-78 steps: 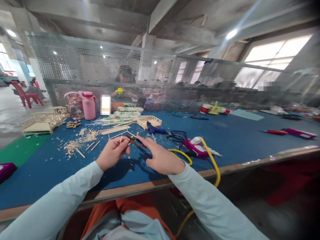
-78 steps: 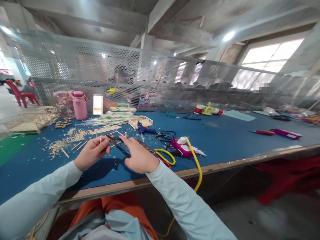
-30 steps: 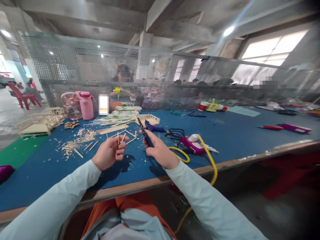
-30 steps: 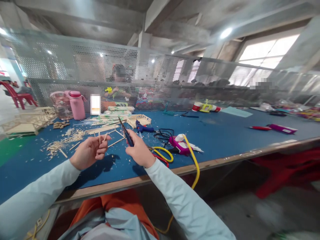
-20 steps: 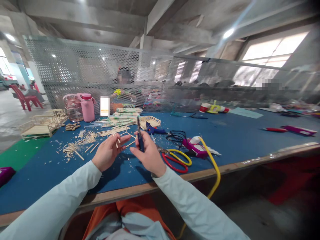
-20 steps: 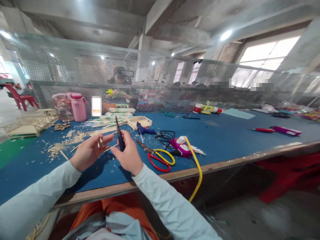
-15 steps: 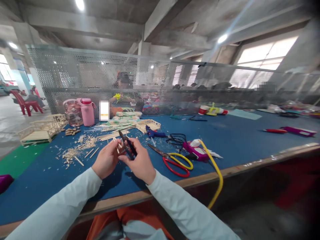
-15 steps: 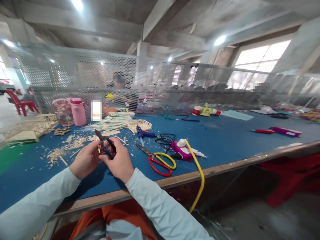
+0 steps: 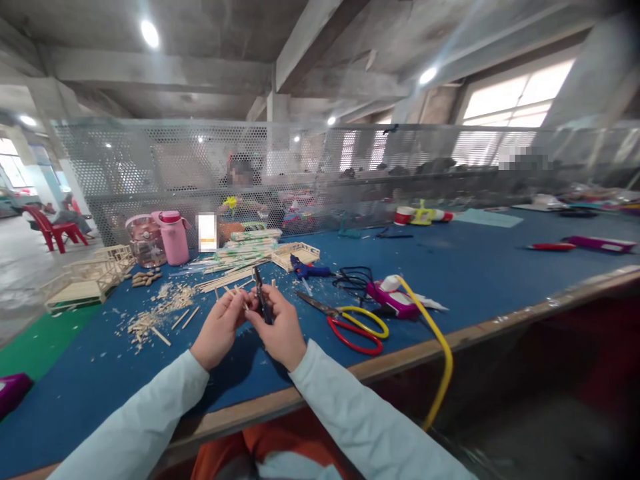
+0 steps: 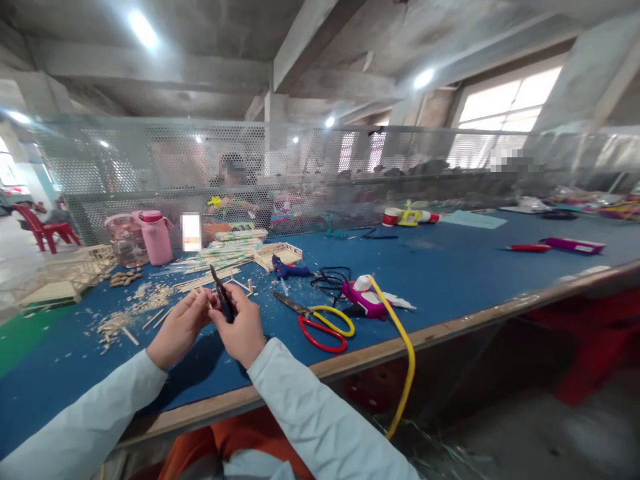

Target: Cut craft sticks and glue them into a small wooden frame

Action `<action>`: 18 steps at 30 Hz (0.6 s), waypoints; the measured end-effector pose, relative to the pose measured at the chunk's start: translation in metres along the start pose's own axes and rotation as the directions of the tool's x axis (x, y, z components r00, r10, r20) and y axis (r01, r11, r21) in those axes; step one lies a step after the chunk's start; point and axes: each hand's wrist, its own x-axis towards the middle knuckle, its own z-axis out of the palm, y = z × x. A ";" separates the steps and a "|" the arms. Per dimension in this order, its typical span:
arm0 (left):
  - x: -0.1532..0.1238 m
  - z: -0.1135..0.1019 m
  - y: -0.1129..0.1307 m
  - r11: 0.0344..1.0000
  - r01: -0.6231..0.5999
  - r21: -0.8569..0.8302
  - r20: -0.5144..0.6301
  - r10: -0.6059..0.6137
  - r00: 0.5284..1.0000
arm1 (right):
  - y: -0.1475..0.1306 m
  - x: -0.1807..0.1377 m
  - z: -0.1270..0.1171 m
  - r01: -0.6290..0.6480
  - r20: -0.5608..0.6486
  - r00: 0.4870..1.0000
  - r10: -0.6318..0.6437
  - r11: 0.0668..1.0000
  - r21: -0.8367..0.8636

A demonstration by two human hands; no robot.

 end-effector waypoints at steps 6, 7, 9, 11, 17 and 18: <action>-0.001 -0.001 0.002 0.973 -0.076 0.218 -0.033 0.085 0.996 | -0.005 0.001 0.001 -0.016 -0.010 1.000 0.016 0.999 0.036; -0.001 0.000 0.003 0.972 -0.067 0.224 -0.035 0.077 0.996 | -0.005 0.001 0.000 -0.007 -0.019 1.000 0.008 0.999 0.037; -0.002 0.001 0.007 0.974 -0.047 0.224 -0.048 0.059 0.997 | -0.006 0.000 -0.001 0.020 -0.027 0.999 -0.019 0.999 0.025; -0.003 0.003 0.010 0.961 -0.060 0.269 -0.059 0.078 0.995 | -0.006 -0.001 -0.002 0.048 -0.030 0.998 -0.048 0.999 -0.001; -0.003 0.001 0.007 0.924 -0.093 0.370 -0.077 0.131 0.988 | -0.003 0.000 -0.002 0.043 -0.051 0.998 -0.044 0.999 -0.021; -0.003 0.001 0.006 0.932 -0.090 0.350 -0.071 0.123 0.990 | -0.003 0.000 -0.002 0.027 -0.047 0.999 -0.027 1.000 -0.001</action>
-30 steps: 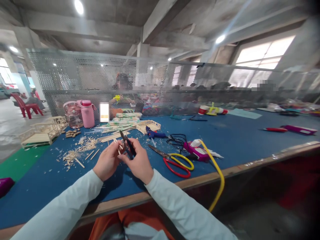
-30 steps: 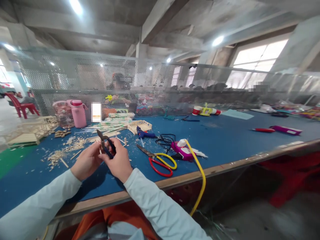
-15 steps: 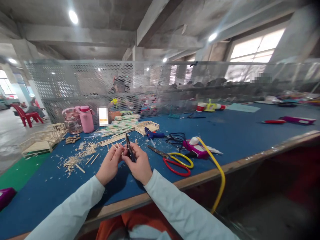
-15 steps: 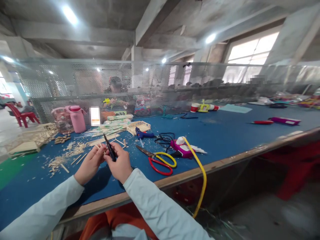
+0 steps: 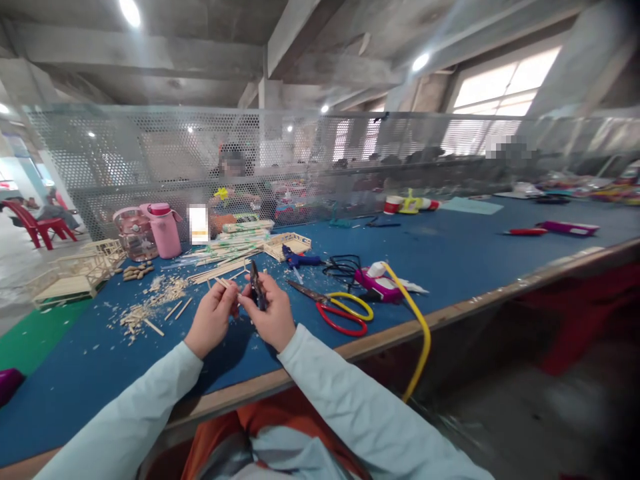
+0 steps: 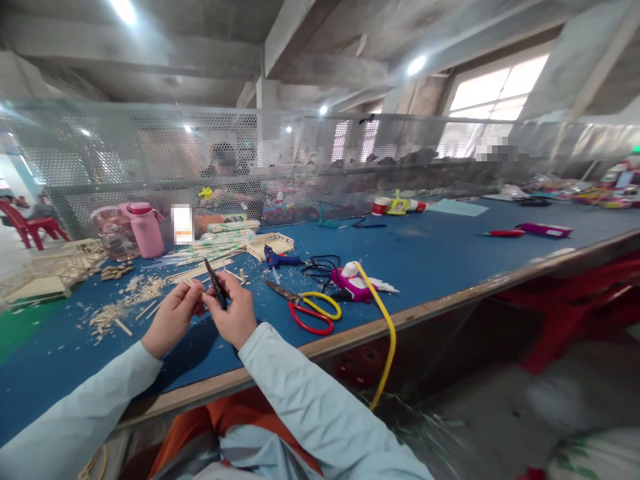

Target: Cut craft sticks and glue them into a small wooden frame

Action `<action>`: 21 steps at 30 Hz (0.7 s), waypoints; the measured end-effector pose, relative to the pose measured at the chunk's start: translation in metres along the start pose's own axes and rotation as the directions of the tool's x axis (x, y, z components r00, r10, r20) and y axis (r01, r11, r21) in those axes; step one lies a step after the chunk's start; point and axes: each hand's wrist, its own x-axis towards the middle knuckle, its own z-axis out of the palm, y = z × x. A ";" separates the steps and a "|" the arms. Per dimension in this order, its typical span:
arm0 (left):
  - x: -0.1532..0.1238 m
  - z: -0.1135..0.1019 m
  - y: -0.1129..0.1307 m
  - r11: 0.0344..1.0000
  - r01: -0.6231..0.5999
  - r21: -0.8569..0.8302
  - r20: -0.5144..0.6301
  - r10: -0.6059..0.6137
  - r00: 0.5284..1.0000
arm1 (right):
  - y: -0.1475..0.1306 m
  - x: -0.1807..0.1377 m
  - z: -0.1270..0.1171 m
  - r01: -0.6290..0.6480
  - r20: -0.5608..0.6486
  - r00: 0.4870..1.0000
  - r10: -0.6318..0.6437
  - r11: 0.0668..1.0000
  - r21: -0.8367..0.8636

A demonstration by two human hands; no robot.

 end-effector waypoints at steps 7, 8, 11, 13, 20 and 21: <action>0.000 0.001 -0.002 1.000 0.009 -0.014 0.053 -0.009 0.999 | 0.000 0.001 0.001 -0.109 0.037 0.994 0.104 0.982 0.152; 0.000 0.001 -0.002 1.000 0.006 -0.017 0.051 -0.005 0.999 | 0.000 0.001 0.001 -0.117 0.036 0.993 0.113 0.980 0.160; 0.000 0.001 -0.001 0.999 0.006 -0.043 0.041 -0.004 0.999 | -0.001 0.001 0.001 -0.132 0.024 0.991 0.130 0.976 0.175; 0.000 0.001 -0.001 0.998 0.013 -0.058 0.023 -0.011 1.000 | -0.001 0.001 0.000 -0.134 0.017 0.991 0.133 0.975 0.178; 0.005 -0.004 0.003 0.966 0.143 -0.217 0.033 -0.139 0.990 | -0.002 0.000 -0.001 -0.155 0.109 0.985 0.135 0.967 0.204; 0.006 -0.004 0.004 0.955 0.164 -0.249 0.051 -0.156 0.986 | -0.002 0.000 -0.001 -0.153 0.118 0.984 0.131 0.968 0.198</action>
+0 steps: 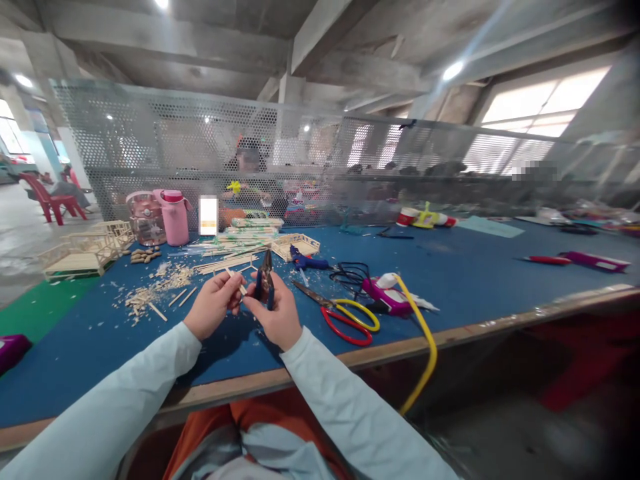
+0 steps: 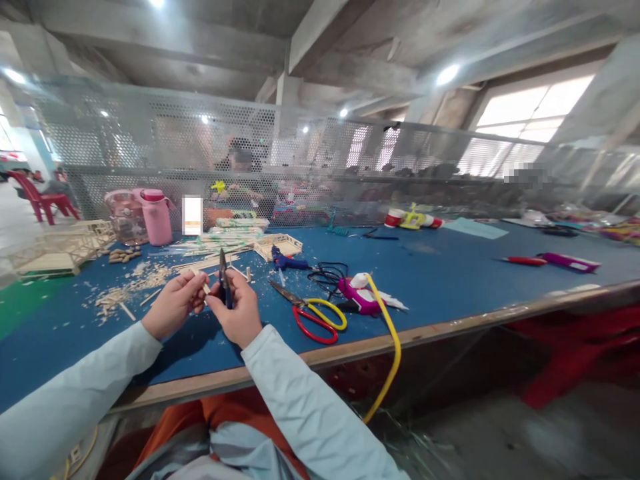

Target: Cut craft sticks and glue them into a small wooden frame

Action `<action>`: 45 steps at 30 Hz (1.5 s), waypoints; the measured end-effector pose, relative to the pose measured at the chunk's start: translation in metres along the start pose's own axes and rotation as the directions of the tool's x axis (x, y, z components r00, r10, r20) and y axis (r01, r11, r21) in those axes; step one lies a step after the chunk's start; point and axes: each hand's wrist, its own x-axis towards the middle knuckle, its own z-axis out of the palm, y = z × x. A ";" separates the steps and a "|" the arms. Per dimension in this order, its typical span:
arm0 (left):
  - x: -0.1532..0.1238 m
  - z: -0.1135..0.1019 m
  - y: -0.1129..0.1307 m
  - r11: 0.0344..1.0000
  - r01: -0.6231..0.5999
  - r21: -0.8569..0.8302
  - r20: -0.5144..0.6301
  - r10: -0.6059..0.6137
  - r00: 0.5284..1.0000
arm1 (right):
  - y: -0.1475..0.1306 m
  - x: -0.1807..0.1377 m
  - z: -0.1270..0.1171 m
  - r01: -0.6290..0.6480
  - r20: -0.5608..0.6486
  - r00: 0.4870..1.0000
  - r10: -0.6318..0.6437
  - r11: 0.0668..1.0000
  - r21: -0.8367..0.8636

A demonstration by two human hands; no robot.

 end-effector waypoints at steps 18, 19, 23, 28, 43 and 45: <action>0.001 -0.006 0.006 0.996 0.058 0.074 0.115 -0.066 0.991 | 0.001 -0.001 -0.002 0.011 -0.021 1.000 -0.013 0.997 -0.078; 0.001 -0.007 0.007 0.995 0.081 0.057 0.140 -0.088 0.986 | 0.000 -0.001 -0.002 0.025 -0.010 1.000 -0.026 0.996 -0.086; 0.001 -0.011 0.008 0.991 0.117 0.060 0.211 -0.127 0.969 | -0.003 -0.002 -0.002 0.048 0.012 0.999 -0.047 0.994 -0.097; 0.001 -0.011 0.006 0.986 0.072 0.153 0.200 -0.102 0.975 | 0.001 -0.001 0.000 0.010 0.011 1.000 -0.009 0.997 -0.078; -0.001 -0.004 0.006 0.987 -0.015 0.161 0.125 -0.005 0.992 | 0.000 0.001 0.001 0.016 -0.036 0.999 -0.016 1.000 0.001; -0.001 -0.002 0.002 0.996 0.006 0.088 0.100 -0.015 0.995 | 0.001 0.001 0.002 0.023 -0.077 0.997 -0.023 1.000 0.008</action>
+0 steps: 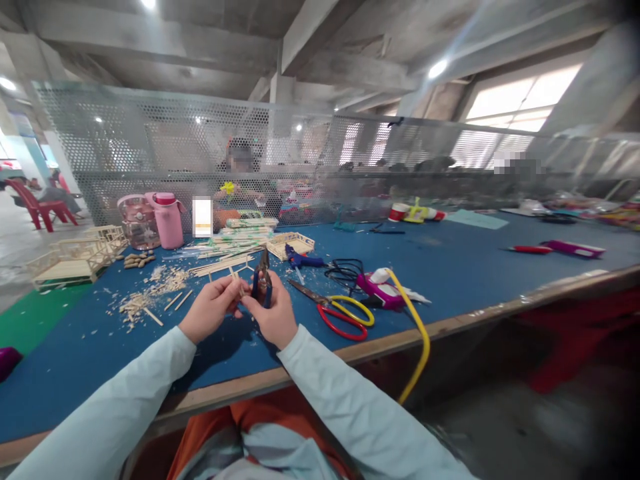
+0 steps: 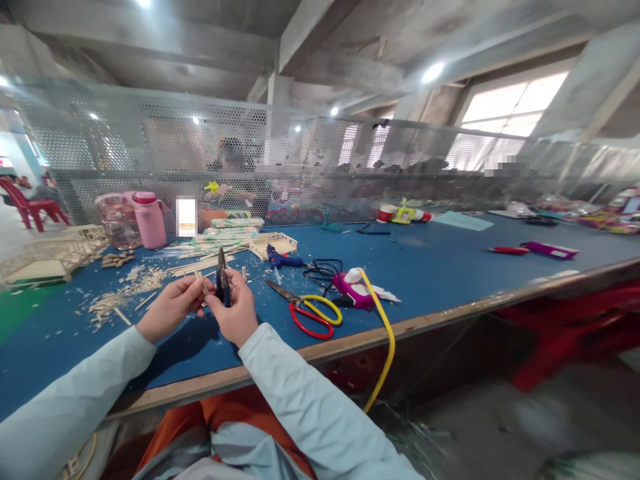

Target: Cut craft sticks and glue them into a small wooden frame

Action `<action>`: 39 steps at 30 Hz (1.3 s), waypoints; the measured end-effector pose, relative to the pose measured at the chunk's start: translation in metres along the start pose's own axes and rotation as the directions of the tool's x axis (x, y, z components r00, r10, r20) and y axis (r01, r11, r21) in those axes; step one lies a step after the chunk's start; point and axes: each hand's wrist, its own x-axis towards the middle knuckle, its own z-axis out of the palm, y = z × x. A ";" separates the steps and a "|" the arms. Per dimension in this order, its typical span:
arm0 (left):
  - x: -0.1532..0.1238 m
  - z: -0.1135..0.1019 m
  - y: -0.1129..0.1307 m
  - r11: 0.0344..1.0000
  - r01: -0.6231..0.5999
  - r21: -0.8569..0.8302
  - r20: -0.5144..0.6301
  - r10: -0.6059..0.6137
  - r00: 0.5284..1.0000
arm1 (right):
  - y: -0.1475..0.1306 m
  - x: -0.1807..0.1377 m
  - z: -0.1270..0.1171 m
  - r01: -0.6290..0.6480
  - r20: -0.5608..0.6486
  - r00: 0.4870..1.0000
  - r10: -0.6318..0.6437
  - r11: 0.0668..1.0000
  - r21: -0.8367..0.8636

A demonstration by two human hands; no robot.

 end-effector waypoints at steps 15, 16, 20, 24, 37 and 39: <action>-0.003 0.001 0.003 0.962 -0.131 0.239 -0.130 0.165 0.978 | 0.008 0.001 0.003 -0.092 -0.017 0.995 0.094 0.990 0.107; -0.002 0.001 0.004 0.973 -0.102 0.206 -0.150 0.134 0.980 | 0.008 0.001 0.002 -0.102 -0.016 0.994 0.105 0.988 0.118; -0.001 -0.001 0.007 0.999 0.019 0.045 -0.197 -0.009 0.980 | 0.006 0.001 0.000 -0.128 -0.026 0.991 0.133 0.982 0.141; -0.001 -0.001 0.008 0.999 0.037 -0.025 -0.177 -0.041 0.983 | -0.002 0.006 -0.010 -0.118 0.032 0.992 0.119 0.993 -0.028; -0.001 0.002 0.004 0.988 0.112 -0.109 -0.091 -0.122 0.988 | -0.037 0.040 -0.064 0.186 0.511 0.823 0.247 0.733 -0.654; -0.001 0.001 0.005 0.988 0.126 -0.094 -0.082 -0.134 0.988 | -0.041 0.042 -0.066 0.227 0.560 0.785 0.265 0.718 -0.658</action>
